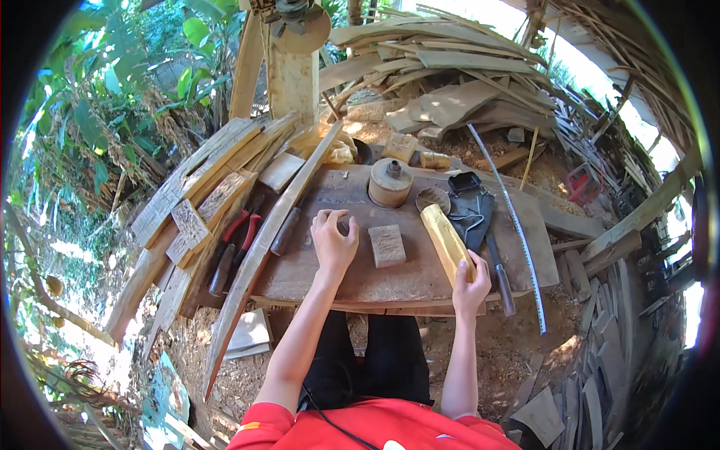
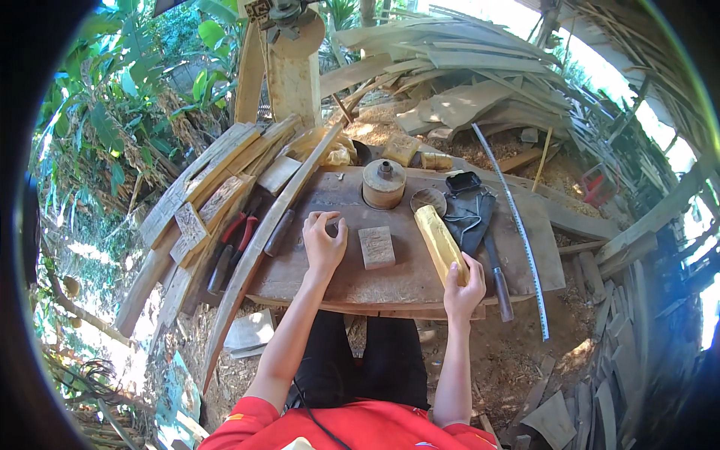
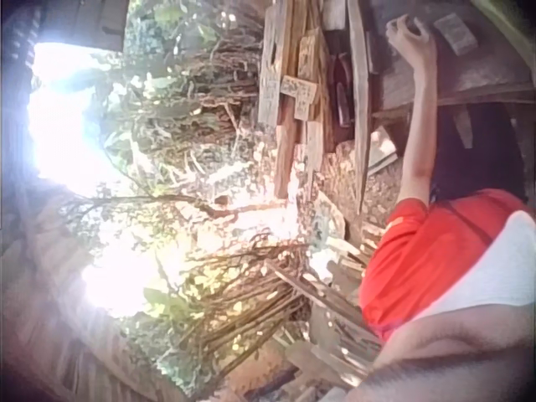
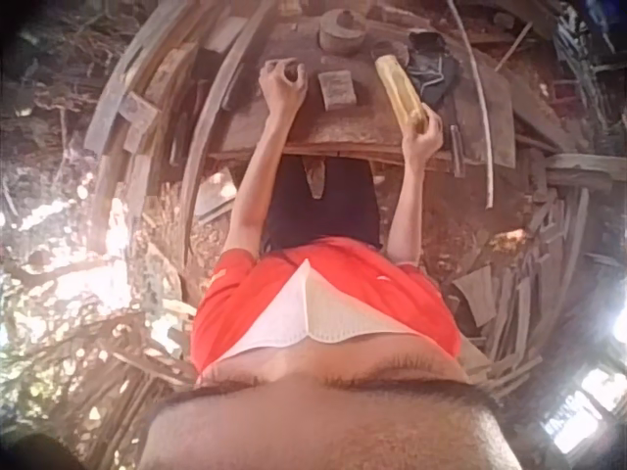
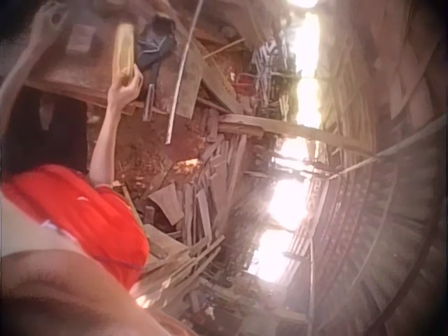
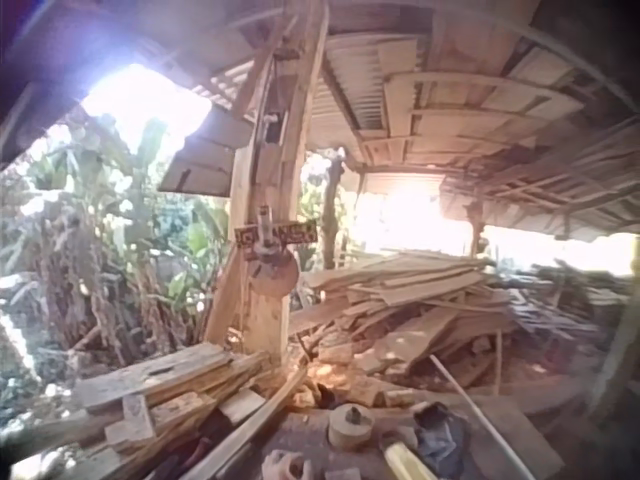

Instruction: The person uses a chisel and mallet to carve a small wooden block, then smooths it with sandpaper and a cloth. They also handle a curved wooden piece, rubbing its surface with sandpaper and inspecting it.

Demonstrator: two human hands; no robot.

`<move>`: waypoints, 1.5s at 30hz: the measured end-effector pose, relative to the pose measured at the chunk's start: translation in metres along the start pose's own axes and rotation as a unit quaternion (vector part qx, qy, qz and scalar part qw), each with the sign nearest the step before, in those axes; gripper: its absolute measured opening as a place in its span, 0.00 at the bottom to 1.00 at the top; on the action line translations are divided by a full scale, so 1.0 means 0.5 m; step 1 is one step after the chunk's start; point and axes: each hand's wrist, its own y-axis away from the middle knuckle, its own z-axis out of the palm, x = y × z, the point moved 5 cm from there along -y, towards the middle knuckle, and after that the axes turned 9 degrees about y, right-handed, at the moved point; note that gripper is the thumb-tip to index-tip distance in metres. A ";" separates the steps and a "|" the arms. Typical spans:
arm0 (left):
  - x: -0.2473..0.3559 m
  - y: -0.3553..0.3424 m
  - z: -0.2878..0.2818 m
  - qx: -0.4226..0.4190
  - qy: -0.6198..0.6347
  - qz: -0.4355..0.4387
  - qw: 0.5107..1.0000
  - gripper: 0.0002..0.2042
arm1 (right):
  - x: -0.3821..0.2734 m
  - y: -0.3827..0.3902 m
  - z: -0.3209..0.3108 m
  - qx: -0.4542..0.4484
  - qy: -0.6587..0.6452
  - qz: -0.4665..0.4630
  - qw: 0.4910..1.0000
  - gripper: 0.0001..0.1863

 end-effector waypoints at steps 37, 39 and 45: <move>0.106 0.011 0.048 -0.293 0.076 0.170 0.938 0.59 | -0.004 -0.003 0.000 0.026 0.059 -0.008 0.998 0.12; 0.114 0.006 0.061 -0.256 0.003 0.182 0.950 0.60 | 0.001 -0.004 -0.005 0.023 0.054 -0.004 0.998 0.13; 0.093 -0.026 0.095 -0.231 -0.055 0.165 0.957 0.61 | -0.004 -0.005 -0.003 0.016 0.048 -0.004 0.999 0.13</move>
